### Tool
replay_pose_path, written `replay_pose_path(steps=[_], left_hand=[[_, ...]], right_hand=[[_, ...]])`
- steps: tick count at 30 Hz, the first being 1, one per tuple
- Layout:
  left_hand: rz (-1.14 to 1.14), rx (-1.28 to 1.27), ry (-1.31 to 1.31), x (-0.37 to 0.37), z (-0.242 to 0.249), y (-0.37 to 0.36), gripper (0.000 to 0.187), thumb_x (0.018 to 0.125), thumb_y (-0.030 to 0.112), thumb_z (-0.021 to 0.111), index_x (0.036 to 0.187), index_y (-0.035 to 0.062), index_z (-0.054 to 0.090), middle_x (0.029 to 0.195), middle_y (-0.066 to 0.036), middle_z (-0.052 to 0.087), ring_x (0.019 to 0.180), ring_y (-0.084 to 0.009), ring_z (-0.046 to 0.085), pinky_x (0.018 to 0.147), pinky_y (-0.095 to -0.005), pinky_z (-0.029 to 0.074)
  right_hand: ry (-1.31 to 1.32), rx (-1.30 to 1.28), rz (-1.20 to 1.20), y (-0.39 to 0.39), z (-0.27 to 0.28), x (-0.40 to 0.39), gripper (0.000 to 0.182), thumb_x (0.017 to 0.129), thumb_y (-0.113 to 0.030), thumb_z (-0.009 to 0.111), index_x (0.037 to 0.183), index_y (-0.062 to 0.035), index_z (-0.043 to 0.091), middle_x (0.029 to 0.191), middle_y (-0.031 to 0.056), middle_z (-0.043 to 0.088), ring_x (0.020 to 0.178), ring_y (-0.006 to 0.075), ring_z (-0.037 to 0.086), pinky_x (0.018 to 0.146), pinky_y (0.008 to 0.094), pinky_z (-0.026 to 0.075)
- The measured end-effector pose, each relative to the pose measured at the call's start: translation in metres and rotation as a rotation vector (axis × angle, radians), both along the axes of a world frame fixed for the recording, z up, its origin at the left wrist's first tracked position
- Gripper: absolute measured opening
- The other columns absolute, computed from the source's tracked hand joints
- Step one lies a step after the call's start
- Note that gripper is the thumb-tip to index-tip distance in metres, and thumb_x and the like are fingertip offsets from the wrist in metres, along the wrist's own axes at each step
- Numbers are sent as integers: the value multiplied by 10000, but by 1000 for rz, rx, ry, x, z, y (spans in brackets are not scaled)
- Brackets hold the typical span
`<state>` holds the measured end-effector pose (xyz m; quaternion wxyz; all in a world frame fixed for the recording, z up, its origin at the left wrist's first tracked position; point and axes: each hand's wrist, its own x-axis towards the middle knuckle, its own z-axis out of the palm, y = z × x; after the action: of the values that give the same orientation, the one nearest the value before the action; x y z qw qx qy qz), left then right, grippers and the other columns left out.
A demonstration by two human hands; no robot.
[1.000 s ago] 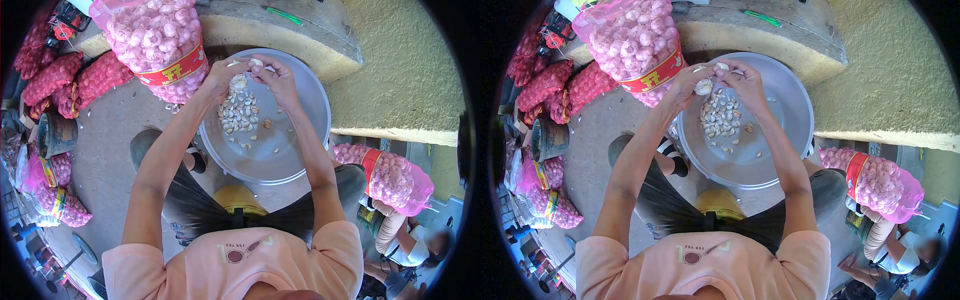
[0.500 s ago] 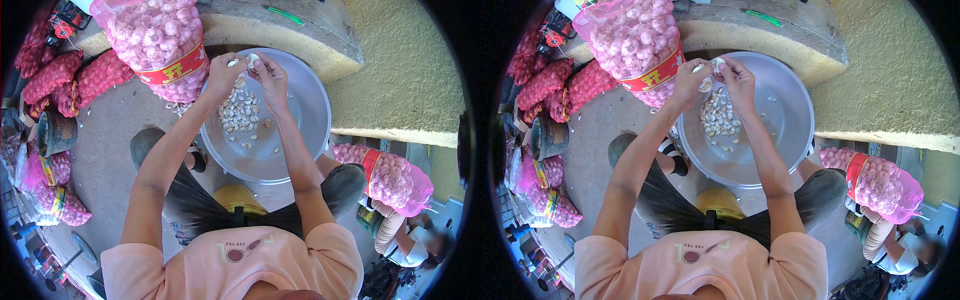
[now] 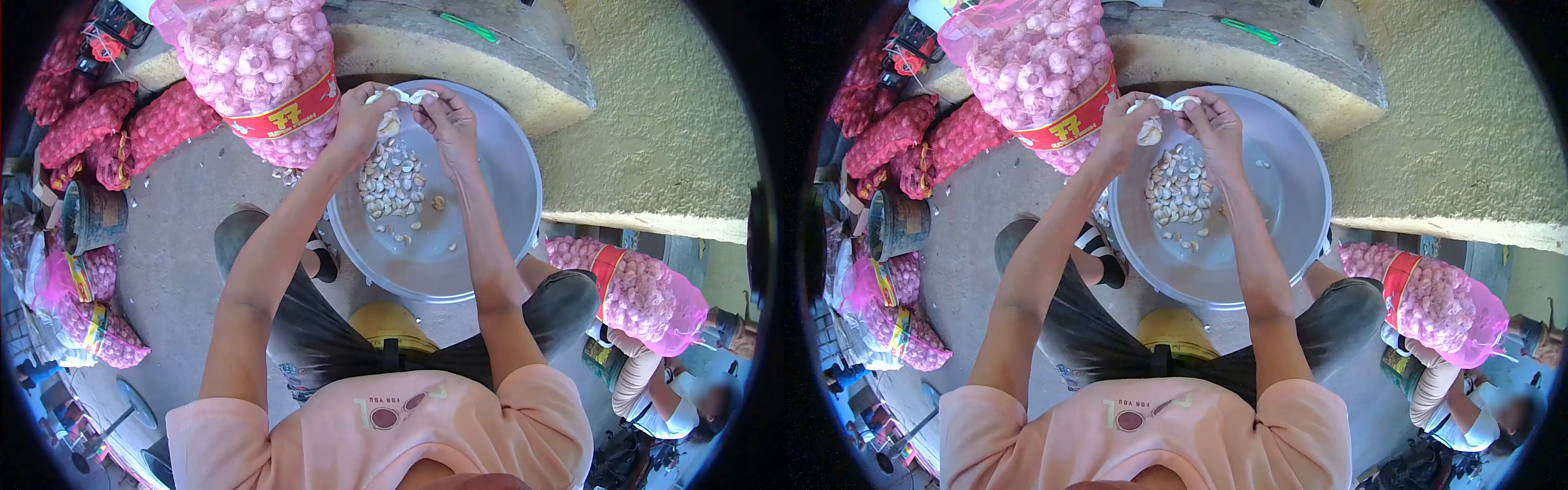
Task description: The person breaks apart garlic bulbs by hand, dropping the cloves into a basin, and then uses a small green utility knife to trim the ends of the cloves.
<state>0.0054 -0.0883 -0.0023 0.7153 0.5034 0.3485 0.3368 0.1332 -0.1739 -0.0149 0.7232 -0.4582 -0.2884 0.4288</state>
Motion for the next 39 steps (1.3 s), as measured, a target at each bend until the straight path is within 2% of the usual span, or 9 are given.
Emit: replay_pose_path(steps=[7,12,21,24,26,30,33,35,39], left_hand=[[-163,-53,-17,-2,11,-11,191,828,154,663,935,-4,651,797,-43,631,721,-81,557,637,-233,442],[-258,333,72,-2,-3,-4,234,908,240,594,935,16,652,809,18,605,764,-49,525,679,-220,416],[-323,470,217,-2,3,-7,212,913,218,526,839,29,587,793,19,560,769,-54,483,687,-231,387],[-293,325,65,-2,9,-10,184,904,198,522,833,37,579,774,22,548,757,-58,482,681,-237,391],[-253,270,7,0,15,-16,178,890,180,522,828,24,580,768,17,558,729,-62,487,658,-243,400],[-291,25,-93,-4,17,-16,172,904,195,522,848,43,577,780,25,545,757,-54,484,682,-237,400],[-256,274,63,-6,10,-12,182,904,209,527,858,40,578,795,27,546,763,-51,485,678,-232,404],[-290,243,68,-8,8,-9,189,905,218,529,868,39,577,802,28,546,769,-52,486,682,-234,406],[-387,223,96,-8,17,-5,208,911,240,528,886,41,582,818,31,544,775,-52,481,686,-233,403]], right_hand=[[-177,30,-96,-1,6,-4,205,872,-109,656,1044,-5,618,934,61,660,829,98,607,736,239,491],[-265,-30,-110,-5,7,7,163,859,-80,664,1002,-7,643,916,48,658,820,93,600,735,239,488],[-476,94,-55,-13,17,12,113,849,-15,651,960,8,654,893,47,647,806,89,593,736,227,484],[-456,105,-88,-10,10,3,139,875,-83,641,991,-7,638,890,46,639,780,93,590,714,226,485],[188,211,118,-5,0,-1,189,911,-182,606,1024,-31,618,877,44,631,748,102,584,691,226,488],[547,189,298,-1,-16,-5,274,929,-254,573,1117,-56,599,870,31,619,737,106,579,673,228,492],[272,62,118,-5,3,-9,277,943,-219,556,1155,-47,600,879,25,620,752,90,579,674,230,496],[-480,-19,5,-8,2,0,283,958,-206,527,1177,-43,603,886,22,619,758,74,565,692,223,492],[-549,62,-14,-13,5,4,267,971,-198,496,1119,-19,627,939,42,618,764,67,552,703,223,476]])
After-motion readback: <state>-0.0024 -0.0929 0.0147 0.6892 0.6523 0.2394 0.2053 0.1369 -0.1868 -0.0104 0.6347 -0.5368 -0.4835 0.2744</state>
